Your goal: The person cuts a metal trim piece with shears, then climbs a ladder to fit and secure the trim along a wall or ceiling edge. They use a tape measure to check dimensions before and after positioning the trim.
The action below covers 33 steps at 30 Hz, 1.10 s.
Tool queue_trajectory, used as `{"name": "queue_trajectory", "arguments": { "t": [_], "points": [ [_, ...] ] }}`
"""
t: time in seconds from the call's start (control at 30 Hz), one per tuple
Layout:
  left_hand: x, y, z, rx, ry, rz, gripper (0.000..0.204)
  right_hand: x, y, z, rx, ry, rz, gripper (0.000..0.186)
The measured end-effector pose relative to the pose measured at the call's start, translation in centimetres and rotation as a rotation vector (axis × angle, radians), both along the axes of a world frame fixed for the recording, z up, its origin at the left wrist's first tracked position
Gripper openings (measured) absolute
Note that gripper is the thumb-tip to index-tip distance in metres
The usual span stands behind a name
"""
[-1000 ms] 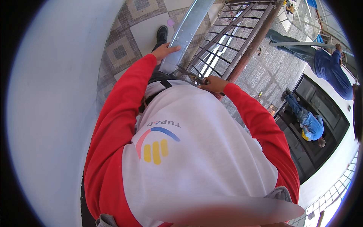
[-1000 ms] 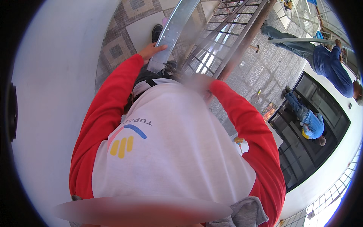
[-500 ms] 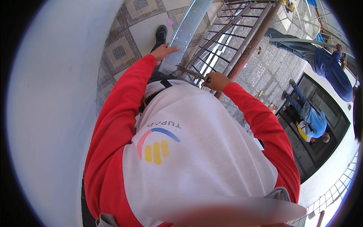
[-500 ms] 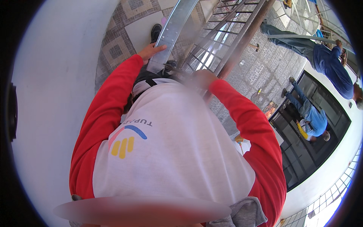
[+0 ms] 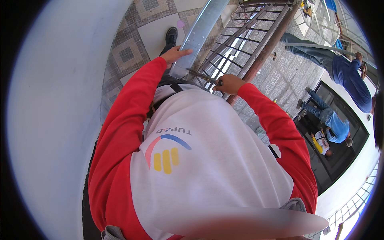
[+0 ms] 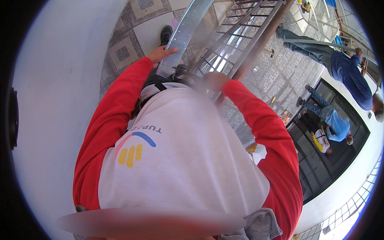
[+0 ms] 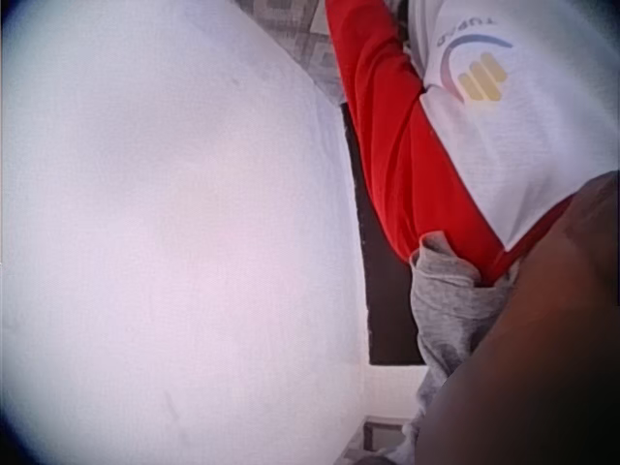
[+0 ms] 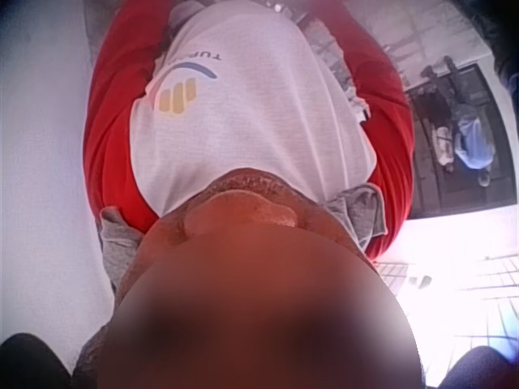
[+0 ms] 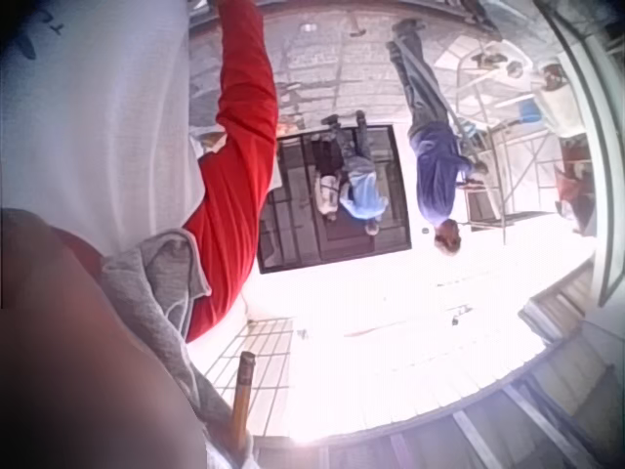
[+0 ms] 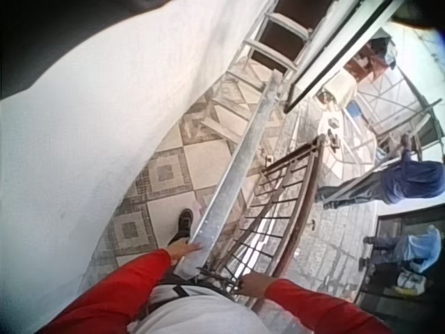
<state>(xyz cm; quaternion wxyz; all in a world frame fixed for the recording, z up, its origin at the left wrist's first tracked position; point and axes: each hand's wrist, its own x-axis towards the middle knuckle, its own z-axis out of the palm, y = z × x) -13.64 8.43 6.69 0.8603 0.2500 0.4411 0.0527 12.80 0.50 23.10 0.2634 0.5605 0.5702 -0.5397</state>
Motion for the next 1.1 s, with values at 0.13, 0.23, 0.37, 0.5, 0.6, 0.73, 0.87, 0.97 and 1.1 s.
{"name": "queue_trajectory", "arguments": {
  "t": [0.13, 0.23, 0.37, 0.5, 0.6, 0.73, 0.87, 0.97, 1.1],
  "points": [
    [0.0, 0.1, 0.0, -0.012, -0.008, 0.003, 0.072, 0.8, -0.7, -0.5, 0.119, 0.025, 0.06, 0.044],
    [0.0, 0.2, 0.1, -0.009, -0.018, 0.015, 0.073, 1.0, -0.3, -0.7, 0.077, 0.044, 0.033, 0.046],
    [0.0, 0.3, 0.2, -0.008, 0.014, -0.017, 0.07, 0.8, 1.1, -0.4, -0.13, 0.025, -0.069, 0.054],
    [-0.1, 0.3, 0.5, 0.005, 0.004, -0.001, 0.078, 0.2, 2.2, 0.4, -0.227, -0.027, -0.07, 0.059],
    [-0.1, 0.2, 0.6, 0.004, -0.007, 0.007, 0.078, -0.5, 2.7, 1.1, -0.366, -0.051, -0.106, 0.059],
    [0.0, 0.0, 0.5, 0.005, -0.004, 0.009, 0.077, -1.2, 3.1, 1.8, -0.347, -0.019, -0.105, 0.059],
    [0.1, -0.1, 0.2, 0.014, -0.002, 0.014, 0.076, -1.2, 2.9, 1.8, -0.199, -0.014, -0.004, 0.057],
    [0.0, -0.2, 0.0, 0.0, -0.017, 0.012, 0.075, -0.9, 2.0, 1.4, -0.121, -0.022, 0.014, 0.055],
    [-0.3, -0.2, 0.2, -0.012, -0.035, 0.016, 0.076, -0.7, 0.6, 0.6, 0.047, 0.011, 0.085, 0.053]
  ]
}}
